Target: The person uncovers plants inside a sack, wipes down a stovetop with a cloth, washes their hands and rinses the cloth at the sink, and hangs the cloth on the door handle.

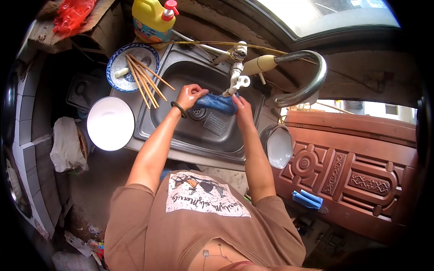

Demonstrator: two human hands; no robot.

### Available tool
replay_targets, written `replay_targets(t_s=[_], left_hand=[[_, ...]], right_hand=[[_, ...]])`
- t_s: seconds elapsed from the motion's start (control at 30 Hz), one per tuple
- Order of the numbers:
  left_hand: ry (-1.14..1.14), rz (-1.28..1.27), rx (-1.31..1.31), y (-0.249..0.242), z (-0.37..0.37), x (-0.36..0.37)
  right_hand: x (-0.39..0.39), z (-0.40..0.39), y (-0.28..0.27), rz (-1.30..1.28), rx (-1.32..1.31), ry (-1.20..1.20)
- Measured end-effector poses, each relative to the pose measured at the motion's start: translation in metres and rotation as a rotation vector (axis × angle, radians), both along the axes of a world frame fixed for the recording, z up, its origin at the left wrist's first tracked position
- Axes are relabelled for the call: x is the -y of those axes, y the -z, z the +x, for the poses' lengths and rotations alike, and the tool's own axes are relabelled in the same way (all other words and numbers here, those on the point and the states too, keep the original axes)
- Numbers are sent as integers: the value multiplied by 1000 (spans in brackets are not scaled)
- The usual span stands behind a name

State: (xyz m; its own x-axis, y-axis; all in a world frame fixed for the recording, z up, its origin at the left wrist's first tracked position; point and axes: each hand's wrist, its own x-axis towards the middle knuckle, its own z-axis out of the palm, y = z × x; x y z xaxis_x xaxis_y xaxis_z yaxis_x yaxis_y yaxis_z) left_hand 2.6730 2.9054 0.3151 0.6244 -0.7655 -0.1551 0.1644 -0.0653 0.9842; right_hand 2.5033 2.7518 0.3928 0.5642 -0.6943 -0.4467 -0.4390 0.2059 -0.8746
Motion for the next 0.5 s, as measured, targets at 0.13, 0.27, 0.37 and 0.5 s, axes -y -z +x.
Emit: replay_targets(t_s=[0.13,0.27,0.37,0.5], left_hand=[[117,-142,-186,-13,1,4],[303,-28,4,-3,5,7],[304,172,272,-19,15,2],[166,151,250,-21,20,-1]], right_hand=[[-7,0,-11,-150,94,-106],[14,-10,-17,-260,121,95],[20,-17,-16,-245,155,125],[26,-28,-10,-254,108,63]])
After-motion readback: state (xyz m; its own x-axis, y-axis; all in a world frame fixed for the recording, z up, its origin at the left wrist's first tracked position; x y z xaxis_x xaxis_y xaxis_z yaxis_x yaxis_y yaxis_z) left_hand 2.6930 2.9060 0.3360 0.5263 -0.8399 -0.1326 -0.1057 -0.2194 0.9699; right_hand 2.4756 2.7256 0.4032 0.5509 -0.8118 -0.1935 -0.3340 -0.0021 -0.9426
